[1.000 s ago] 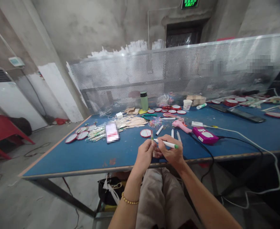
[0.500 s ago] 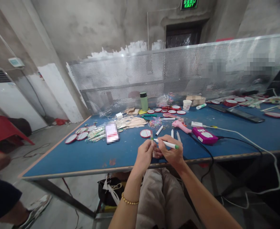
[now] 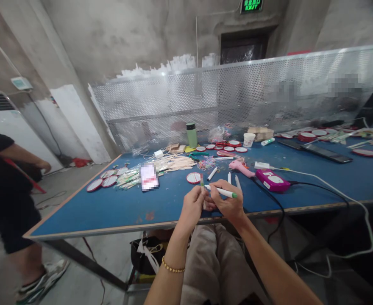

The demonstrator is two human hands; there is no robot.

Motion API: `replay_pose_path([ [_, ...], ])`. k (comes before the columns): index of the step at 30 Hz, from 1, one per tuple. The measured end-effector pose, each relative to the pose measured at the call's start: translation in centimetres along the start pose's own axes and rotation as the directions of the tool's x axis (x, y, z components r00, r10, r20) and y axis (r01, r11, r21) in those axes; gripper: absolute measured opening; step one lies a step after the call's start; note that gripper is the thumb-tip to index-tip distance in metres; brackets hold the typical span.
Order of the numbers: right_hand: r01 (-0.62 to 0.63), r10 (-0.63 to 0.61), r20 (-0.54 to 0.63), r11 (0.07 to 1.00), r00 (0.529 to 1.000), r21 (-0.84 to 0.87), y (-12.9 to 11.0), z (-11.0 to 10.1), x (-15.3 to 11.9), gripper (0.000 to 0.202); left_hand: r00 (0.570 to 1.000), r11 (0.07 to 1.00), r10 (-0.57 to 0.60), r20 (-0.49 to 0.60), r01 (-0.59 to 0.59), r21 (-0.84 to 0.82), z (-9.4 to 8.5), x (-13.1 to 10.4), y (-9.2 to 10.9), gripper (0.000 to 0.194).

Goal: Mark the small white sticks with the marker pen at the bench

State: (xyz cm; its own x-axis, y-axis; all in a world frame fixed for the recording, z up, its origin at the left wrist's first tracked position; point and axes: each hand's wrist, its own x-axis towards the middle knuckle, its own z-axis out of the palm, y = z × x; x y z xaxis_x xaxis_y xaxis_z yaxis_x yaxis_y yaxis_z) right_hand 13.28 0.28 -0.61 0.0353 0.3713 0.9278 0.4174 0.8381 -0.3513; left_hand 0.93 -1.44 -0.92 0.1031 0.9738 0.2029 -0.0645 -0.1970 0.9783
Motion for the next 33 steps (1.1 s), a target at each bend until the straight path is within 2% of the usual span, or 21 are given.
replay_pose_path([
  [11,-0.006,0.006,0.048,1.000,0.999,-0.003,-0.06,0.06,0.02,0.021,1.000,1.000,0.011,-0.001,-0.011,0.014,-0.06,-0.07,0.08,0.039],
  [17,0.020,-0.020,-0.003,1.000,1.000,-0.020,-0.18,-0.05,0.08,0.020,1.000,1.000,0.005,0.002,-0.005,0.013,-0.08,-0.06,0.12,0.037],
  [28,0.017,-0.018,0.065,1.000,0.998,0.008,-0.12,-0.09,0.01,0.020,0.998,0.995,0.052,-0.019,-0.051,0.082,-0.08,-0.18,0.39,0.036],
  [33,0.027,-0.029,0.060,0.999,0.998,0.029,-0.09,-0.12,0.04,0.019,0.998,0.994,0.054,-0.029,-0.051,0.094,-0.11,-0.15,0.44,0.037],
])
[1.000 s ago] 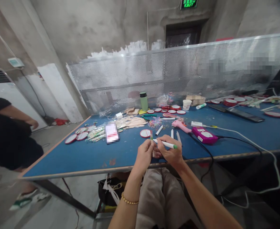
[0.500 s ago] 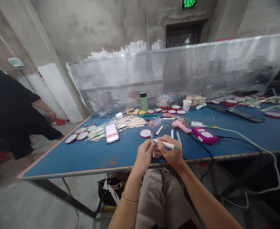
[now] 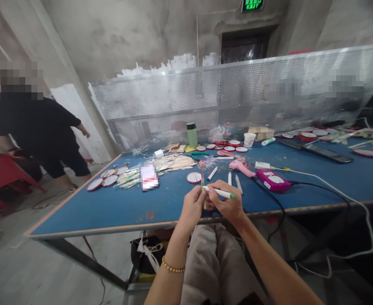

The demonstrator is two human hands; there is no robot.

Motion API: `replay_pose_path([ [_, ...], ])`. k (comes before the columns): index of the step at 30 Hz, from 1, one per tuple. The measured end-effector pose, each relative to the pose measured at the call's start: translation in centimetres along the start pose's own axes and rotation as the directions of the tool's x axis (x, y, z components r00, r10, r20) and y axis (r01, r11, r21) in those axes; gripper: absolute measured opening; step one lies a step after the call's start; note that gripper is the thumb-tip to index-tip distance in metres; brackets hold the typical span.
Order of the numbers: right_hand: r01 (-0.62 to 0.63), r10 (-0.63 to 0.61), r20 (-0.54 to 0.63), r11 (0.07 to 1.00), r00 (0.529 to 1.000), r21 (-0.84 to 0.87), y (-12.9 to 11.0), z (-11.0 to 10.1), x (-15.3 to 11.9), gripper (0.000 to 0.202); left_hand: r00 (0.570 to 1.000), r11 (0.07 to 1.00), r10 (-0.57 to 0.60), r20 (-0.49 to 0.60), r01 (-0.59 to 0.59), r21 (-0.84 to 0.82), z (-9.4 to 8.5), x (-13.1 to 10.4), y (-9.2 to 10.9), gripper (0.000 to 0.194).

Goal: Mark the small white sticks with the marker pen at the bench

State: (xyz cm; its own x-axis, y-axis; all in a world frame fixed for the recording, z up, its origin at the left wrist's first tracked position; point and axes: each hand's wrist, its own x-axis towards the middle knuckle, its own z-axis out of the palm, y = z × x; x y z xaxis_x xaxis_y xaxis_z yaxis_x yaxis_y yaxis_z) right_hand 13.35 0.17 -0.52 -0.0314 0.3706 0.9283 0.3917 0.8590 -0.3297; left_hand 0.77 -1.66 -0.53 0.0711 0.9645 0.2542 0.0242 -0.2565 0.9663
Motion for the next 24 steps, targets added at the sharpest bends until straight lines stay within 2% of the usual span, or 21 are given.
replay_pose_path([
  [8,-0.024,0.024,0.019,1.000,1.000,-0.008,-0.08,0.02,-0.01,0.019,1.000,1.000,0.005,0.001,-0.005,-0.011,0.06,-0.09,0.20,0.038],
  [15,-0.033,0.031,-0.051,0.999,0.998,-0.033,-0.16,0.02,0.00,0.019,0.998,0.996,-0.042,0.038,0.045,-0.083,0.10,-0.10,-0.01,0.037],
  [24,-0.020,0.020,-0.021,1.000,1.000,-0.014,-0.15,0.00,0.02,0.020,0.999,0.998,-0.019,0.028,0.021,-0.063,0.17,-0.16,0.23,0.036],
])
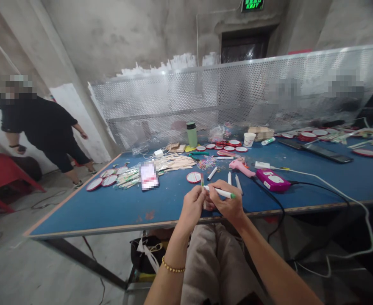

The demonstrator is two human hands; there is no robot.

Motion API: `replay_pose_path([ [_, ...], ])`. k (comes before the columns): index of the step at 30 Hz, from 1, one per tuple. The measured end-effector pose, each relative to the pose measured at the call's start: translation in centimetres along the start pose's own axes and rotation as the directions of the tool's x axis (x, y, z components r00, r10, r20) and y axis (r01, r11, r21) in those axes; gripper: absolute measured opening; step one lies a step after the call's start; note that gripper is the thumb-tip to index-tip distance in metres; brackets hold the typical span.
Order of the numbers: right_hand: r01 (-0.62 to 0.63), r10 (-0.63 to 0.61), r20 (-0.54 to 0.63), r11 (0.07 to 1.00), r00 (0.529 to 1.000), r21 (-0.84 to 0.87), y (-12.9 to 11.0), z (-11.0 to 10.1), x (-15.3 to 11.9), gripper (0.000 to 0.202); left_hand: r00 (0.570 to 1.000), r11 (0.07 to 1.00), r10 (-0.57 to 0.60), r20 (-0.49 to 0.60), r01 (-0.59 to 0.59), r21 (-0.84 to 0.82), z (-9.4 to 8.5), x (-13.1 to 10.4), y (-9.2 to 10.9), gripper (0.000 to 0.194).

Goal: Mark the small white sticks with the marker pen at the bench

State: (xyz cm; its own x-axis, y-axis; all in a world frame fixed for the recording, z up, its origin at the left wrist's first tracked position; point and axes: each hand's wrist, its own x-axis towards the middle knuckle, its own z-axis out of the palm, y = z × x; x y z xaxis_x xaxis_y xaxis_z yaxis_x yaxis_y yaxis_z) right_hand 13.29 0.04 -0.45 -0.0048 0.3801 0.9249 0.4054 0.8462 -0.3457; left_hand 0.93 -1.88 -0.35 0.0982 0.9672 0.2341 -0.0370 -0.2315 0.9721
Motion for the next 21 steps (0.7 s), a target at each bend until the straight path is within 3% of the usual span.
replay_pose_path([
  [21,0.013,-0.013,-0.029,1.000,0.999,0.002,0.05,0.10,0.03,0.019,1.000,1.000,-0.002,-0.008,0.002,0.017,-0.05,0.10,-0.27,0.037],
])
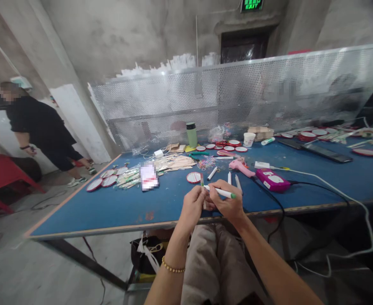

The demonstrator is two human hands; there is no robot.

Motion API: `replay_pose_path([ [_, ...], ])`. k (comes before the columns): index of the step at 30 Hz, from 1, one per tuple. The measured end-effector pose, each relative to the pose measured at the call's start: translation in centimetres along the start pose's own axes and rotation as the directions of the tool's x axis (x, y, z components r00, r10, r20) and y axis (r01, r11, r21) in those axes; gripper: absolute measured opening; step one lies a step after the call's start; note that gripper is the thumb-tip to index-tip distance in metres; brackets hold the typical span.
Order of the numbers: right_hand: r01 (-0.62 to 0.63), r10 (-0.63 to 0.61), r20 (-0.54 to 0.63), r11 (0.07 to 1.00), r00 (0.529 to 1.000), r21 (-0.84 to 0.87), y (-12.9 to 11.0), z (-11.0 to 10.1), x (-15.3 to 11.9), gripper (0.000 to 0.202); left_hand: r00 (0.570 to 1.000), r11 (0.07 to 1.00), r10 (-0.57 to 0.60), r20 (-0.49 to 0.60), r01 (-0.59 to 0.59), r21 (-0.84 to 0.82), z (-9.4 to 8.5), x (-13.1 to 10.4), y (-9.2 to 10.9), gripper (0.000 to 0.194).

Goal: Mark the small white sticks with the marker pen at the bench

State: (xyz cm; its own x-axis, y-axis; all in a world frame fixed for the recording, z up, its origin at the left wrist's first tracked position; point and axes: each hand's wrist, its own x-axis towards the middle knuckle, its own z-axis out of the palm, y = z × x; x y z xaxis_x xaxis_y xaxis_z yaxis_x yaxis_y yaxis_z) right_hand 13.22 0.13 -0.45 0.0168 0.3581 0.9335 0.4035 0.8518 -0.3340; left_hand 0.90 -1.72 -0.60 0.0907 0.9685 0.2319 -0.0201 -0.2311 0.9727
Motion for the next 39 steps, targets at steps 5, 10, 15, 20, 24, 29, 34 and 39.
replay_pose_path([
  [5,-0.001,0.000,0.023,1.000,1.000,0.013,0.07,0.04,-0.08,0.019,1.000,1.000,0.013,0.000,-0.013,0.023,0.01,-0.02,0.11,0.035],
  [10,-0.011,0.011,0.043,1.000,0.999,-0.004,0.26,0.10,-0.20,0.019,1.000,0.999,0.027,-0.006,-0.027,0.030,-0.07,0.16,-0.18,0.036],
  [15,-0.014,0.014,0.049,1.000,0.999,0.000,0.23,0.05,-0.16,0.019,1.000,1.000,0.020,0.006,-0.020,0.008,-0.12,0.16,-0.34,0.037],
  [20,-0.003,0.003,0.004,1.000,1.000,-0.023,0.17,-0.04,-0.11,0.020,1.000,0.999,-0.021,0.021,0.022,-0.048,-0.07,0.10,-0.25,0.035],
  [24,0.005,-0.004,0.009,1.000,1.000,-0.026,0.07,-0.10,-0.03,0.020,0.999,0.997,-0.031,0.018,0.032,-0.066,-0.02,0.04,-0.01,0.034],
  [29,-0.011,0.012,0.020,1.000,1.000,-0.021,0.05,-0.05,-0.06,0.021,1.000,0.999,-0.004,-0.002,0.004,-0.034,-0.03,0.04,0.10,0.035],
  [34,-0.017,0.018,0.042,1.000,0.999,-0.014,0.15,0.01,-0.13,0.020,1.000,0.999,-0.011,0.002,0.011,-0.040,-0.02,0.09,-0.18,0.036],
  [39,-0.041,0.041,0.032,0.999,0.999,-0.012,0.11,0.02,-0.14,0.020,1.000,0.999,-0.021,0.014,0.021,-0.049,-0.06,0.15,-0.45,0.037],
])
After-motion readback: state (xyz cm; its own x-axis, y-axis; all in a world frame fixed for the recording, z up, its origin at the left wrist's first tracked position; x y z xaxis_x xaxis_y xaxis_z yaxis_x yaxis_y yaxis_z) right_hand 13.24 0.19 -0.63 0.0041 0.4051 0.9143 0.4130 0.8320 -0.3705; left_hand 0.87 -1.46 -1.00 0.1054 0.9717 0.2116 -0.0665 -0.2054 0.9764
